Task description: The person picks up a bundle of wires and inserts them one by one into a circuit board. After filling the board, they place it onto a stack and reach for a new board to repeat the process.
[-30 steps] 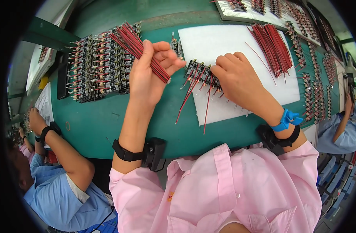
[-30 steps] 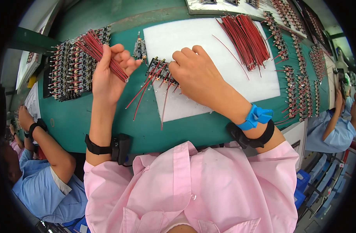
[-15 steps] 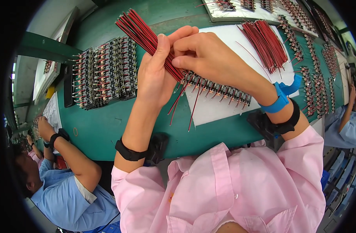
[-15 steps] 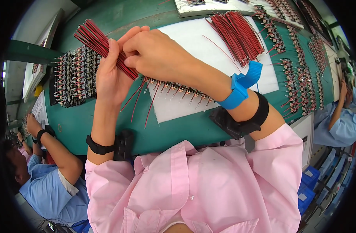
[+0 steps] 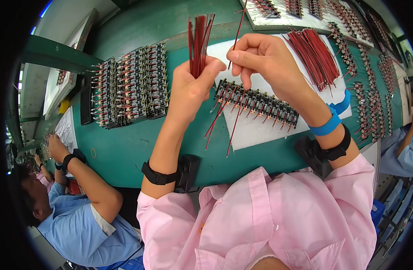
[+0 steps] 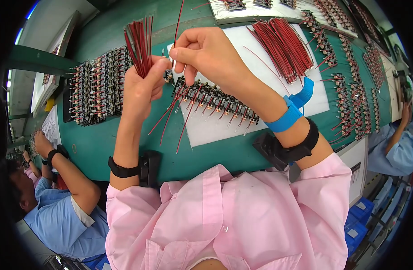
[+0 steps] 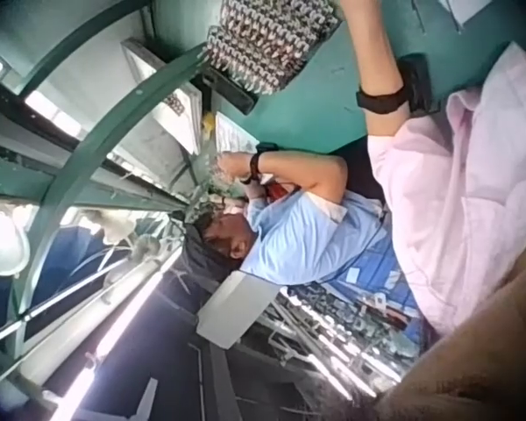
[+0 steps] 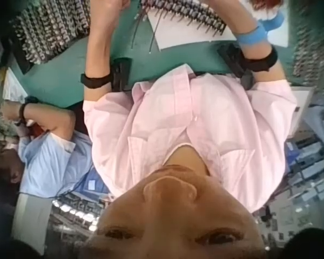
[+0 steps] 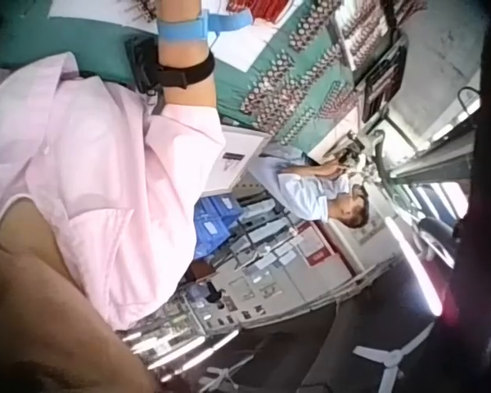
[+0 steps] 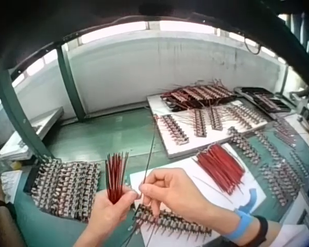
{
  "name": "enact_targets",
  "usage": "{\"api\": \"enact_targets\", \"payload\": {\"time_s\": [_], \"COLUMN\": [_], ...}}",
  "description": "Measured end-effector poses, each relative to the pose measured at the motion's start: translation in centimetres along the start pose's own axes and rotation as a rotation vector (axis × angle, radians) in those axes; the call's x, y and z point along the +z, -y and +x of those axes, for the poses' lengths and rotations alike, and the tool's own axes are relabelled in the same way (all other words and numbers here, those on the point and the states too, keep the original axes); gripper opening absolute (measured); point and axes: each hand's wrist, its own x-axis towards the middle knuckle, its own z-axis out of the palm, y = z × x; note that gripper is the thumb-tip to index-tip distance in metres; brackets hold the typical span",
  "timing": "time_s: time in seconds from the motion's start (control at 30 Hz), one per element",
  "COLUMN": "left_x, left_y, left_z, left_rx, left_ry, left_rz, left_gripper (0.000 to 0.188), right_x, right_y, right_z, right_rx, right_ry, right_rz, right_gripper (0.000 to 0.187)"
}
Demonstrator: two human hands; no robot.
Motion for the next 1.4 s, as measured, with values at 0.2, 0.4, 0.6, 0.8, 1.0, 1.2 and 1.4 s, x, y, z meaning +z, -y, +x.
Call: {"api": "enact_targets", "payload": {"time_s": [0.2,0.4,0.6,0.8,1.0,1.2,1.4], "left_x": [0.3,0.8,0.8,0.2,-0.1,-0.1,-0.1], "left_y": [0.6,0.9,1.3,1.1,1.2,1.2,0.9], "left_z": [0.0,-0.1,-0.3,-0.4,-0.1,-0.3,-0.4], "left_rx": [0.129,0.322,0.386,0.262,0.365,0.379,0.37], "left_ry": [0.001,-0.048,-0.002,0.038,-0.07,-0.093,-0.088], "left_rz": [0.111,0.314,0.401,0.324,0.365,0.39,0.402], "left_gripper": [0.018,0.014,0.012,0.013,0.015,0.016,0.016], "right_x": [-0.1,-0.4,-0.5,-2.2,-3.6,-3.1,-3.0], "right_y": [-1.1,-1.2,-1.7,-2.3,-4.3,-5.0,-5.0], "right_z": [0.3,0.0,-0.7,-2.0,-2.7,-2.7,-2.8], "right_rx": [-0.107,-0.074,-0.1,-0.037,-0.019,-0.059,-0.08], "right_ry": [-0.031,-0.005,-0.005,-0.009,-0.08,-0.109,-0.114], "right_rz": [-0.128,-0.282,-0.35,-0.484,-0.713,-0.682,-0.728], "right_gripper": [0.013,0.012,0.013,0.012,0.012,0.013,0.013]}}
